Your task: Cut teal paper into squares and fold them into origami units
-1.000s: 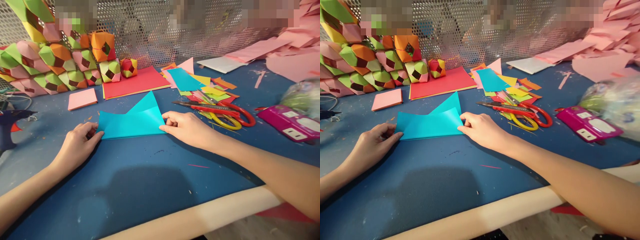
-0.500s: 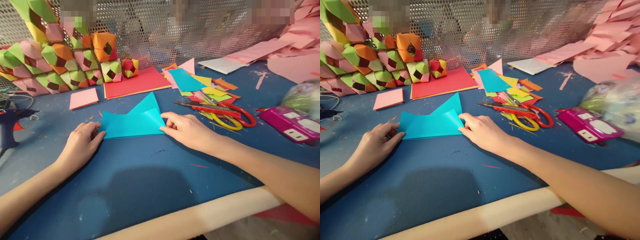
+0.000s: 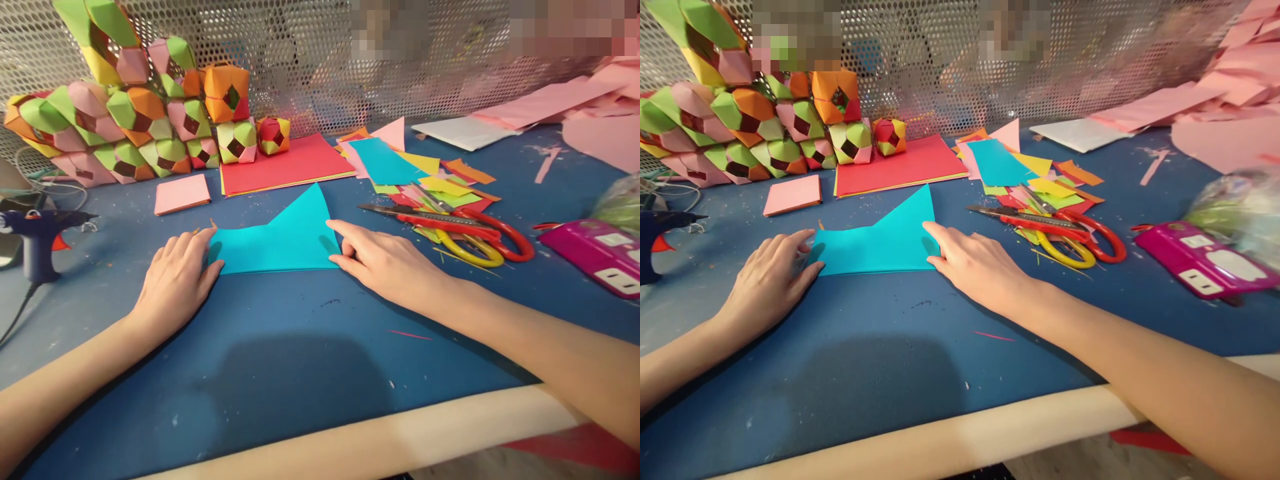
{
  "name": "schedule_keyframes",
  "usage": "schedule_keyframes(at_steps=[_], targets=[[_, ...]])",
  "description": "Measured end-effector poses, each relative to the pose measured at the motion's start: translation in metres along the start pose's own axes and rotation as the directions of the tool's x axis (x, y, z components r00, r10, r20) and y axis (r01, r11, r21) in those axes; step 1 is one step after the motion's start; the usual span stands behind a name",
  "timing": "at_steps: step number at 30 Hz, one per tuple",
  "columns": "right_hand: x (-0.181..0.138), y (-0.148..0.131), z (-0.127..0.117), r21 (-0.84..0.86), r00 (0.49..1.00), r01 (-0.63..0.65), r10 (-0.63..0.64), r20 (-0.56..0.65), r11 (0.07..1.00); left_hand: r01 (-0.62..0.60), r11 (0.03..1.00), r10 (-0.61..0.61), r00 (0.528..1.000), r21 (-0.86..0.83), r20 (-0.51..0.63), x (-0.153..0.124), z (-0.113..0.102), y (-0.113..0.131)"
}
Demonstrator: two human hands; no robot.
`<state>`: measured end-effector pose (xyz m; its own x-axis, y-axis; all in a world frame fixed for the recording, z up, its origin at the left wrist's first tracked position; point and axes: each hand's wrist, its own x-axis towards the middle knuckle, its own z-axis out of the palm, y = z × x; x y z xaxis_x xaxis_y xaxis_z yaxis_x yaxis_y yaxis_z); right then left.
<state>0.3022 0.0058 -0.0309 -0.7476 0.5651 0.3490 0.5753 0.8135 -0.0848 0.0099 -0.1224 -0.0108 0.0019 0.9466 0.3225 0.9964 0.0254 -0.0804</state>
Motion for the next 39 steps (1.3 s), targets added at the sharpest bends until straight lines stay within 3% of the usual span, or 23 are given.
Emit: schedule_keyframes(at_steps=[3,5,9,13,18,21,26,31,39], targets=[[0.000,-0.001,-0.001,-0.042,0.999,0.037,-0.037,-0.009,0.998,-0.078,0.995,0.076,0.997,-0.070,-0.023,0.002,0.000,-0.002],[0.001,-0.002,-0.004,-0.083,0.997,0.072,-0.075,-0.030,0.994,-0.198,0.975,0.196,0.980,-0.103,-0.032,0.005,-0.001,-0.005],[0.002,-0.003,-0.009,-0.120,0.975,0.197,-0.208,-0.084,0.973,-0.428,0.890,0.437,0.899,-0.157,0.028,0.012,0.002,-0.014],[0.004,0.001,-0.010,-0.041,0.951,0.280,-0.283,-0.123,0.959,-0.468,0.853,0.480,0.877,-0.231,-0.007,0.013,0.009,-0.021],[0.009,0.007,-0.013,0.258,0.980,0.115,-0.067,-0.185,0.959,-0.470,0.838,0.471,0.880,-0.276,-0.067,0.011,0.009,-0.018],[0.012,0.011,-0.011,0.404,0.984,-0.025,0.094,-0.153,0.915,-0.478,0.829,0.480,0.875,-0.290,-0.069,0.010,0.007,-0.016],[0.016,0.016,-0.003,0.552,0.965,-0.197,0.260,-0.036,0.810,-0.482,0.829,0.484,0.872,-0.284,-0.066,0.011,0.008,-0.017],[0.017,0.016,0.001,0.679,0.955,-0.286,0.257,0.147,0.676,-0.483,0.826,0.488,0.871,-0.292,-0.060,0.010,0.007,-0.018],[0.014,0.007,-0.008,0.594,0.945,-0.326,0.249,0.210,0.736,-0.482,0.844,0.496,0.868,-0.236,-0.001,0.009,0.003,-0.015]])
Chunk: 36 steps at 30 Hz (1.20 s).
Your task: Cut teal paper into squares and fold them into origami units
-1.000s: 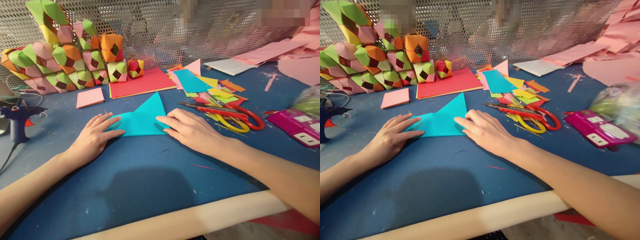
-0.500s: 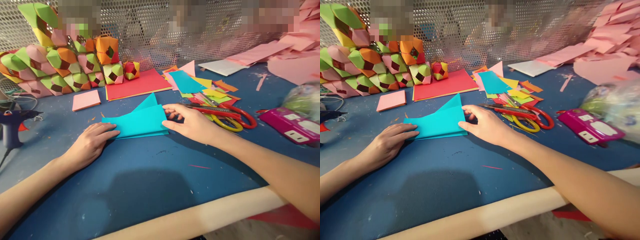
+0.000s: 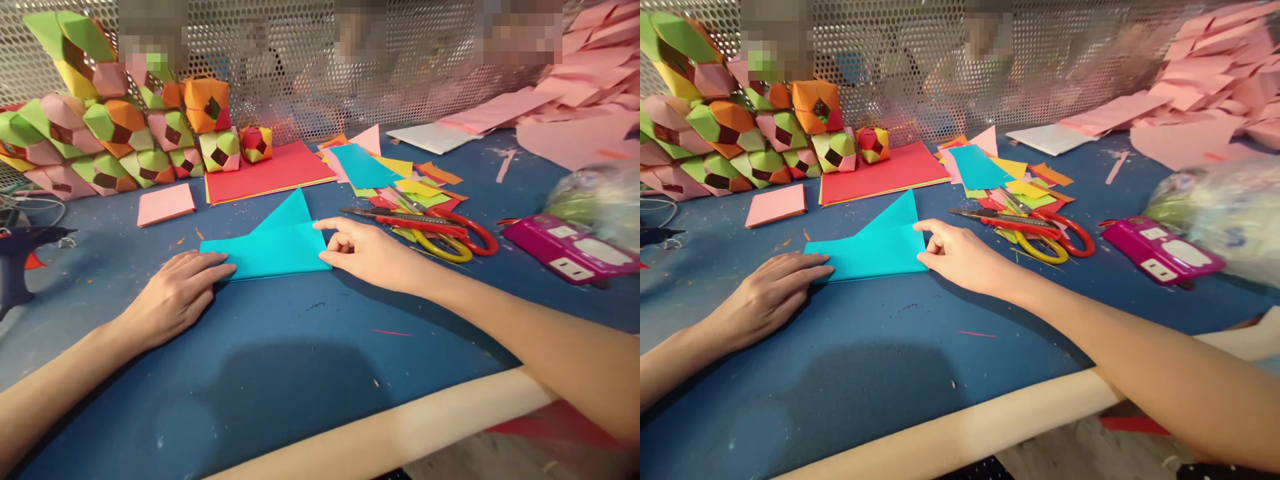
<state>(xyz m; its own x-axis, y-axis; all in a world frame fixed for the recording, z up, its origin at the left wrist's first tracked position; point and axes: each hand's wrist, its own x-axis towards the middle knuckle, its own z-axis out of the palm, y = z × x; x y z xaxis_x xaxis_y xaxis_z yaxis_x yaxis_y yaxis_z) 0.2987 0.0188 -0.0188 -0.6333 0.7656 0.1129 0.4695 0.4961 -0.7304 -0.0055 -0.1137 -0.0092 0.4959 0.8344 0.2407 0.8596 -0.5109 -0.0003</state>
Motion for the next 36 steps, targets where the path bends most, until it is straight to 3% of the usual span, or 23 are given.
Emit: schedule_keyframes(at_steps=[9,17,26,36], targets=[[0.000,-0.003,0.000,-0.106,1.000,0.013,-0.015,-0.025,0.994,-0.046,0.990,0.043,0.999,0.137,0.021,0.001,-0.002,0.005],[-0.003,-0.001,0.002,-0.255,0.993,0.108,-0.114,-0.008,0.961,-0.088,0.973,0.083,0.996,0.212,0.034,0.004,-0.005,0.009],[-0.008,0.002,0.007,-0.585,0.933,0.302,-0.359,0.021,0.753,-0.066,0.962,0.040,0.994,0.264,0.104,0.009,-0.009,0.027],[-0.012,-0.003,0.008,-0.736,0.895,0.356,-0.435,0.092,0.575,0.004,0.966,-0.060,0.976,0.258,0.210,0.011,-0.012,0.045]])
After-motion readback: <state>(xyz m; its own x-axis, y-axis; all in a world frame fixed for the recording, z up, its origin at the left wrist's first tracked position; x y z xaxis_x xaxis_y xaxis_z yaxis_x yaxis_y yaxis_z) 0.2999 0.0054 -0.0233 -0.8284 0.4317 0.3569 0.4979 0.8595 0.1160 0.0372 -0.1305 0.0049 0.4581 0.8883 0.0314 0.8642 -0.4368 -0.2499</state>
